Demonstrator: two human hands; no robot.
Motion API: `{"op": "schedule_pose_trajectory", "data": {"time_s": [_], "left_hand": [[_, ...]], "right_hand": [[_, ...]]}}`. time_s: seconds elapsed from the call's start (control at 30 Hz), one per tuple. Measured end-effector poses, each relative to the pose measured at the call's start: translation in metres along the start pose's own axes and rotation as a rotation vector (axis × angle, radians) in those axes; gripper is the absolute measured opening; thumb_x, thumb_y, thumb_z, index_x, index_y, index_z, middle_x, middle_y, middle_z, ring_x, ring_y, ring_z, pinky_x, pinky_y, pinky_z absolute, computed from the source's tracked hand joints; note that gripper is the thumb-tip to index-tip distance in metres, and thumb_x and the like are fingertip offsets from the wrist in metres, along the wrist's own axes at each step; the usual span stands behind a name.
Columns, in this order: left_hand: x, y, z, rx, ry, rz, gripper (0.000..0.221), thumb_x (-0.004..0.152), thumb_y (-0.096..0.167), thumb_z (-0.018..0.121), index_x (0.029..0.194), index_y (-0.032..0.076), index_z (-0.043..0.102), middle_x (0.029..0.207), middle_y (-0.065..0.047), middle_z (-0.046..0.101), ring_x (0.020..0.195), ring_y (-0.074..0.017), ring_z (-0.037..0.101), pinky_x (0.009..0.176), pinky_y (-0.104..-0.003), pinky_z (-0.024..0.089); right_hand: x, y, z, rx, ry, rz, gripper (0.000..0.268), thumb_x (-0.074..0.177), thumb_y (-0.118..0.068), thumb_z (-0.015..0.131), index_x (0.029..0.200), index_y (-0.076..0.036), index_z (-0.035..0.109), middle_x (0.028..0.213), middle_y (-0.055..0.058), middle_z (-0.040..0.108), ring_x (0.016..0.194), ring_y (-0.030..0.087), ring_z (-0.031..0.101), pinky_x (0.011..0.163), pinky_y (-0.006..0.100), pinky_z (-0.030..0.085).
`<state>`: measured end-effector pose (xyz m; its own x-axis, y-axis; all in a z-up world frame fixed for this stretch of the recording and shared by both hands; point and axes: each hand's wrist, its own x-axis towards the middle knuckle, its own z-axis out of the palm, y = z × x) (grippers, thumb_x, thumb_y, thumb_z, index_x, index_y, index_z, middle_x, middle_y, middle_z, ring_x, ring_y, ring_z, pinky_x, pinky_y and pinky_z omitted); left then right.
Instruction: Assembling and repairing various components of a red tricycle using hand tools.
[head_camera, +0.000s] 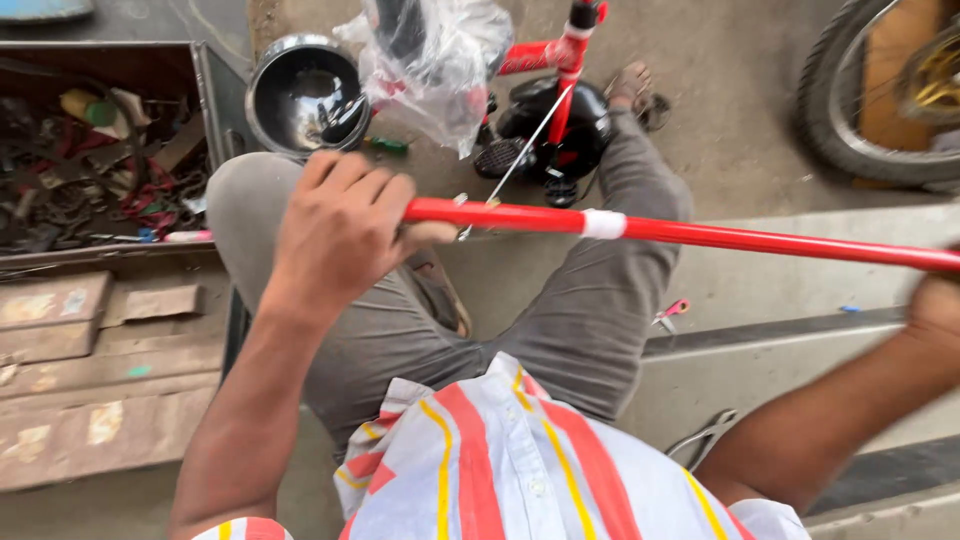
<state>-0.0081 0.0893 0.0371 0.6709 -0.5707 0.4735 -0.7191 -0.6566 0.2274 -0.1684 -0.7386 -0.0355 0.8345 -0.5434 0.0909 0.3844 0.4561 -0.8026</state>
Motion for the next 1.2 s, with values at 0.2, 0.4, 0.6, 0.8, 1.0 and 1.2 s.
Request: {"op": "schedule_pose_trajectory", "data": {"time_s": [0.2,0.4,0.6,0.8,1.0,1.2], "left_hand": [[-0.042,0.002,-0.040,0.264,-0.094,-0.136,0.069,0.084,0.076,0.072,0.077,0.009,0.063,0.072,-0.005,0.061,0.084,-0.0257,0.055,0.091,-0.044,0.043],[-0.084,-0.001,-0.007,0.331,-0.200,-0.248,0.058,0.077,0.068,0.080,0.071,0.014,0.058,0.068,-0.001,0.055,0.079,-0.0245,0.053,0.078,-0.041,0.043],[-0.071,0.001,0.005,0.376,-0.139,-0.178,0.066,0.088,0.074,0.080,0.071,0.015,0.056,0.071,0.001,0.053,0.077,-0.0221,0.051,0.074,-0.037,0.038],[-0.048,0.010,0.019,0.278,-0.127,-0.153,0.053,0.071,0.065,0.081,0.074,0.015,0.062,0.069,0.001,0.057,0.078,-0.0203,0.053,0.085,-0.040,0.044],[-0.043,0.008,0.023,0.117,-0.157,-0.207,0.047,0.076,0.058,0.081,0.089,0.015,0.066,0.076,0.002,0.063,0.080,-0.0190,0.056,0.078,-0.037,0.042],[-0.047,0.005,0.023,0.121,-0.179,-0.149,0.043,0.077,0.053,0.085,0.085,0.016,0.064,0.074,0.002,0.063,0.082,-0.0187,0.058,0.078,-0.036,0.044]], "right_hand": [[-0.111,0.170,0.091,-0.273,0.306,0.374,0.027,0.112,-0.027,0.052,0.109,-0.004,0.067,0.099,0.010,0.073,0.098,0.025,0.069,0.094,0.040,0.057],[-0.140,0.175,0.185,-1.449,0.227,0.625,0.049,0.109,-0.048,0.062,0.093,-0.001,0.065,0.080,0.007,0.064,0.073,0.022,0.062,0.070,0.042,0.052],[-0.145,0.177,0.321,-1.992,-0.290,-0.040,0.033,0.113,-0.028,0.072,0.098,0.002,0.069,0.085,0.013,0.069,0.077,0.025,0.064,0.074,0.041,0.050],[-0.203,0.256,0.492,-1.255,-0.929,0.060,0.009,0.094,-0.007,0.071,0.102,-0.004,0.070,0.091,0.010,0.068,0.083,0.022,0.067,0.075,0.035,0.052],[-0.221,0.319,0.519,-1.215,-0.970,0.329,0.022,0.096,-0.025,0.075,0.099,-0.004,0.072,0.085,0.009,0.069,0.072,0.020,0.066,0.066,0.032,0.052],[-0.215,0.329,0.518,-1.179,-0.974,0.483,0.026,0.094,-0.028,0.076,0.097,-0.003,0.073,0.077,0.007,0.070,0.064,0.014,0.061,0.060,0.031,0.049]]}}
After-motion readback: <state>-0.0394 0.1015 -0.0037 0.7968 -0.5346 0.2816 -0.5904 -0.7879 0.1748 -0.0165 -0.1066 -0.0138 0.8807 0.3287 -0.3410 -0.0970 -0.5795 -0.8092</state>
